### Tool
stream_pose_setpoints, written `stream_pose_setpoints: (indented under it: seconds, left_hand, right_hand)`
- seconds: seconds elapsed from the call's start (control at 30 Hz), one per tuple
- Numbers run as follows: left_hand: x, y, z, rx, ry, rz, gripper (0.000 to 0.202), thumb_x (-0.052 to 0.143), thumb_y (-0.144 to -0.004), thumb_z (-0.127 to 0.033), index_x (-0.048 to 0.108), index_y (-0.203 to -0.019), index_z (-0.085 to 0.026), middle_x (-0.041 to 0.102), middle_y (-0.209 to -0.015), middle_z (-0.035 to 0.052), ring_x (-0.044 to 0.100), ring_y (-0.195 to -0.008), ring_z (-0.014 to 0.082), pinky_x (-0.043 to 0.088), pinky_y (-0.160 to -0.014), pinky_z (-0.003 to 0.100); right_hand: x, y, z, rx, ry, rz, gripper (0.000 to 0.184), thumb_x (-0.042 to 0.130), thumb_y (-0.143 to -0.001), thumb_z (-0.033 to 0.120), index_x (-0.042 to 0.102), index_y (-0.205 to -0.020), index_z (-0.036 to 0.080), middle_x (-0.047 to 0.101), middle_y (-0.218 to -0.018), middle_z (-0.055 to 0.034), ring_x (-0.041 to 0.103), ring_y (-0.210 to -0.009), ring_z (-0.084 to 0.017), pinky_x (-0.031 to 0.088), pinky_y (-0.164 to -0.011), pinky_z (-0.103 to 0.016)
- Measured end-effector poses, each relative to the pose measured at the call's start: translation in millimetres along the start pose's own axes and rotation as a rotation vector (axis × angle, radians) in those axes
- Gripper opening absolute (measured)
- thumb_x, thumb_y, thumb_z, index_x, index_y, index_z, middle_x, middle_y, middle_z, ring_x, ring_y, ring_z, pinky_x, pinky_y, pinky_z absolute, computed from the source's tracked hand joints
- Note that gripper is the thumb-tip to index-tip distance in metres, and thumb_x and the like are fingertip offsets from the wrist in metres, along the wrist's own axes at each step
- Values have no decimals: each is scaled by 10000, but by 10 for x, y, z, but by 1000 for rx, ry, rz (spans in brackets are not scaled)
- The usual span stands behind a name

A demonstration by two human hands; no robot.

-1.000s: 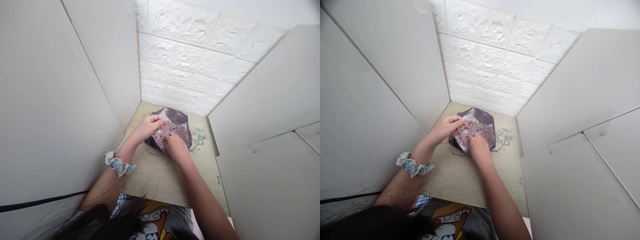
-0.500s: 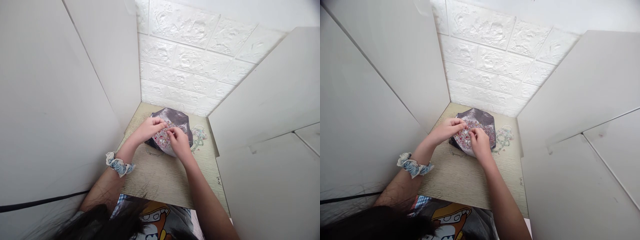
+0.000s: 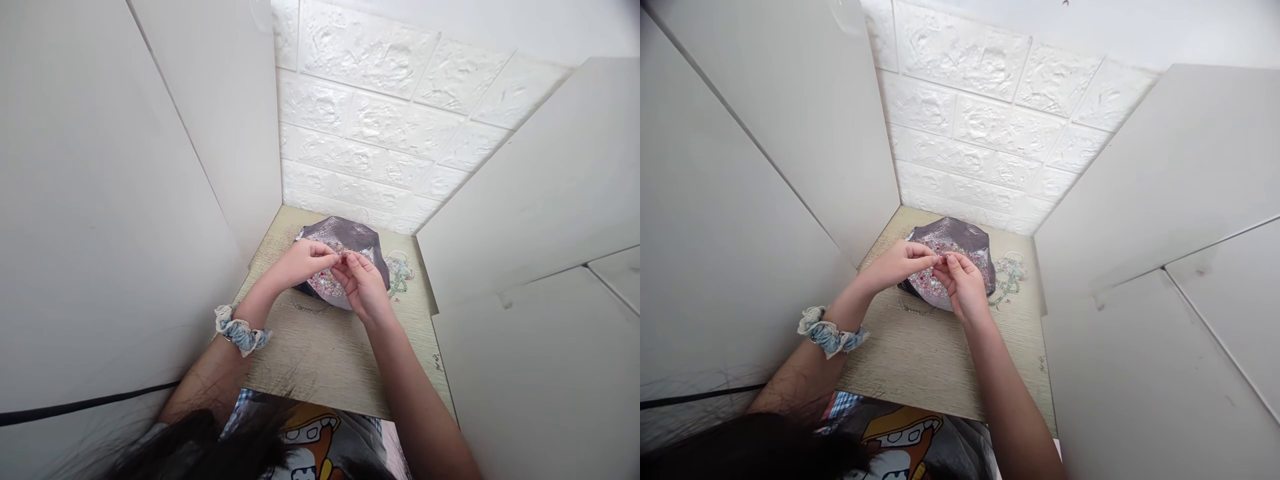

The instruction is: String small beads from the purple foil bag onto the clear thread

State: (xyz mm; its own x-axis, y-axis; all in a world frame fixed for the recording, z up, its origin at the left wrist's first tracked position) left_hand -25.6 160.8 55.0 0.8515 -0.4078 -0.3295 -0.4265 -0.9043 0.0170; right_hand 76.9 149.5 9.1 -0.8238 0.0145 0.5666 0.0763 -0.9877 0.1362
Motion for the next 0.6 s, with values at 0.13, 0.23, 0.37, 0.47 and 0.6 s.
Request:
stream_pose_setpoints:
  seconds: [0.13,0.23,0.37,0.47,0.6]
  left_hand:
    - [-8,5,-32,4,-13,-12,281,480,-709,-363,635,-705,-130,550,-622,0,433,-567,88,334,-536,212]
    - [-14,9,-43,0,-27,-22,277,479,-707,-361,630,-685,-130,521,-591,-9,414,-554,84,318,-522,210]
    - [-22,13,-36,-9,-49,-36,269,482,-703,-354,623,-667,-128,488,-566,-15,393,-547,82,297,-505,207]
    - [-26,15,-40,-3,-59,-44,272,477,-700,-356,621,-656,-129,486,-558,-13,390,-544,84,296,-497,206]
    - [-29,20,-50,1,-75,-51,272,471,-697,-355,611,-633,-131,484,-550,-11,388,-536,86,298,-493,206]
  right_hand:
    - [13,1,-9,-11,38,18,146,632,-660,283,582,-741,173,615,-728,15,581,-689,-68,491,-699,-199]
    - [6,2,-16,-16,35,9,146,640,-651,274,588,-743,173,615,-725,18,580,-691,-66,490,-704,-196]
    - [10,1,-23,-21,34,15,148,649,-640,260,594,-744,170,614,-718,18,580,-692,-65,490,-706,-191]
    - [8,-1,-25,-29,49,12,148,650,-637,257,597,-744,170,615,-719,16,580,-700,-70,491,-729,-209]
    - [1,-3,-29,-35,66,5,158,651,-634,264,598,-749,170,614,-718,14,579,-700,-74,493,-740,-226]
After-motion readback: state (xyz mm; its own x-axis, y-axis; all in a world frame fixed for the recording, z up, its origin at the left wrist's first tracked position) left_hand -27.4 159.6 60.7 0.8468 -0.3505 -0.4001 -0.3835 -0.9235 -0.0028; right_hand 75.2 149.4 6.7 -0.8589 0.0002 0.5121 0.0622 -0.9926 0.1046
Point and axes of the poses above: each hand's wrist, its own y-axis away from the middle knuckle, its own x-axis out of the palm, z = x × y, the point moved 7 cm from there along -y, towards the middle knuckle
